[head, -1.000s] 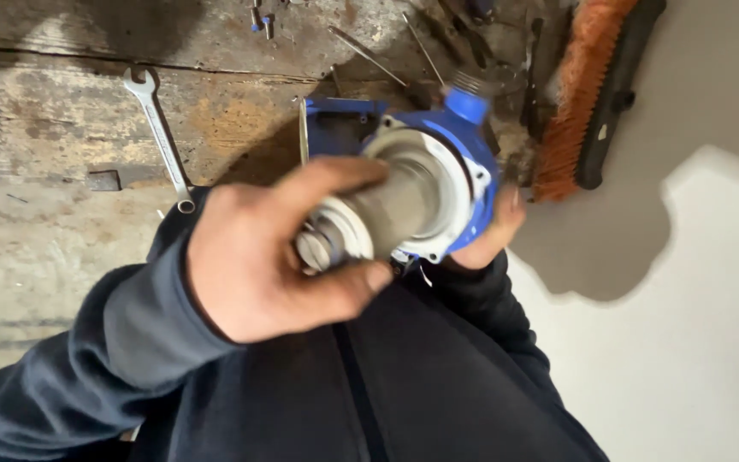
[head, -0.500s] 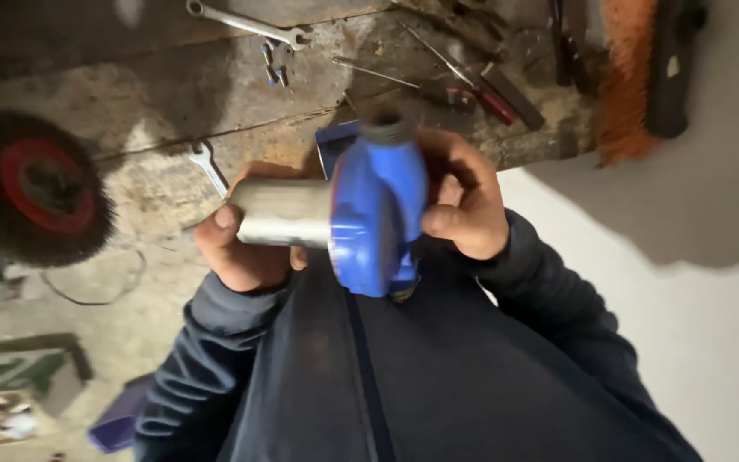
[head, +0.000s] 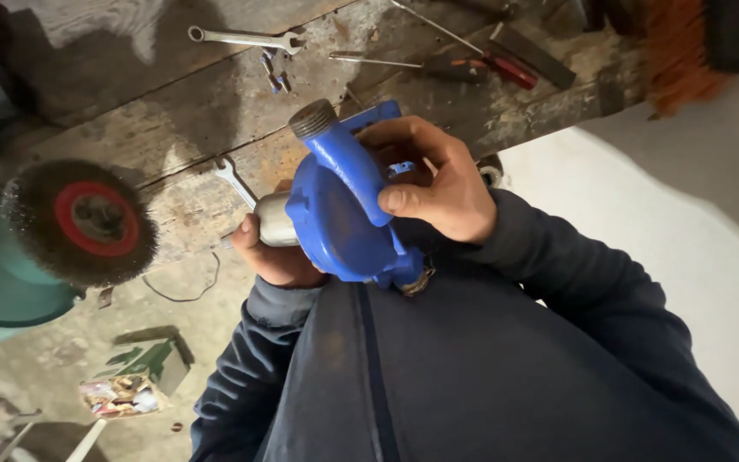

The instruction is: The person uses an Allen key to tighten screws on a blue mechanical housing, then removes a cylindrical metal component. They insert the metal part into the housing, rotate it to check alignment, and use a screwdriver to adjust a white circular component inside the housing.

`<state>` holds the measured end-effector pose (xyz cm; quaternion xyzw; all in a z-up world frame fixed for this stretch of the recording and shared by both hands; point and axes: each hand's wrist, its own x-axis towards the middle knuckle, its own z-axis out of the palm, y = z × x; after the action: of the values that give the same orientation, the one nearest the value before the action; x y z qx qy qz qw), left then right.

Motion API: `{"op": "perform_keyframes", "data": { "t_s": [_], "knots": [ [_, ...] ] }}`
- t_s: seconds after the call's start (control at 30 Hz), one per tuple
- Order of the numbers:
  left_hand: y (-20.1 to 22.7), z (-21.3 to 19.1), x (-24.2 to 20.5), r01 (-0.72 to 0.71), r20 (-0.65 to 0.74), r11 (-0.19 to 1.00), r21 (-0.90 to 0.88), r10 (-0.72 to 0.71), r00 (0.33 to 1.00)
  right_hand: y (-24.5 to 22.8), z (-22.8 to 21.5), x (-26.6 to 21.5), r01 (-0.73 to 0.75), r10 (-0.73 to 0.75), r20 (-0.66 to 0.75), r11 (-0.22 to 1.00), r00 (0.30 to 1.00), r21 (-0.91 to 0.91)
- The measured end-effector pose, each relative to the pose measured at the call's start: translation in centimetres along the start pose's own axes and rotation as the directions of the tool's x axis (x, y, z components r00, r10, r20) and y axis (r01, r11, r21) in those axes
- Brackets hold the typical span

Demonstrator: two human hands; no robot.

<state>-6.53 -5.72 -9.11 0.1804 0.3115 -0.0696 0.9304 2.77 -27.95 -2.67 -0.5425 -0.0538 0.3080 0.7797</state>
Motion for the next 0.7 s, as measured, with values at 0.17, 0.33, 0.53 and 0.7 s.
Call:
{"op": "perform_keyframes", "data": {
  "t_s": [0.17,0.33,0.53,0.7],
  "knots": [
    [0.2,-0.4,-0.5,-0.014,0.247,0.998,0.064,-0.002,0.969,0.4,-0.4,-0.1,-0.025,0.025,-0.001,1.000,1.000,0.001],
    [0.2,0.5,-0.8,-0.054,0.297,0.986,0.158,0.005,0.955,0.5,-0.3,-0.2,-0.018,0.019,0.033,0.999,0.999,-0.039],
    [0.0,1.0,-1.0,-0.142,0.339,0.975,0.172,0.077,0.938,0.7,-0.2,-0.4,0.001,-0.001,0.000,0.999,1.000,-0.036],
    [0.4,0.5,-0.9,-0.150,0.380,0.978,0.144,0.085,0.921,0.9,-0.2,-0.2,-0.017,0.016,-0.026,0.999,1.000,-0.040]
  ]
}}
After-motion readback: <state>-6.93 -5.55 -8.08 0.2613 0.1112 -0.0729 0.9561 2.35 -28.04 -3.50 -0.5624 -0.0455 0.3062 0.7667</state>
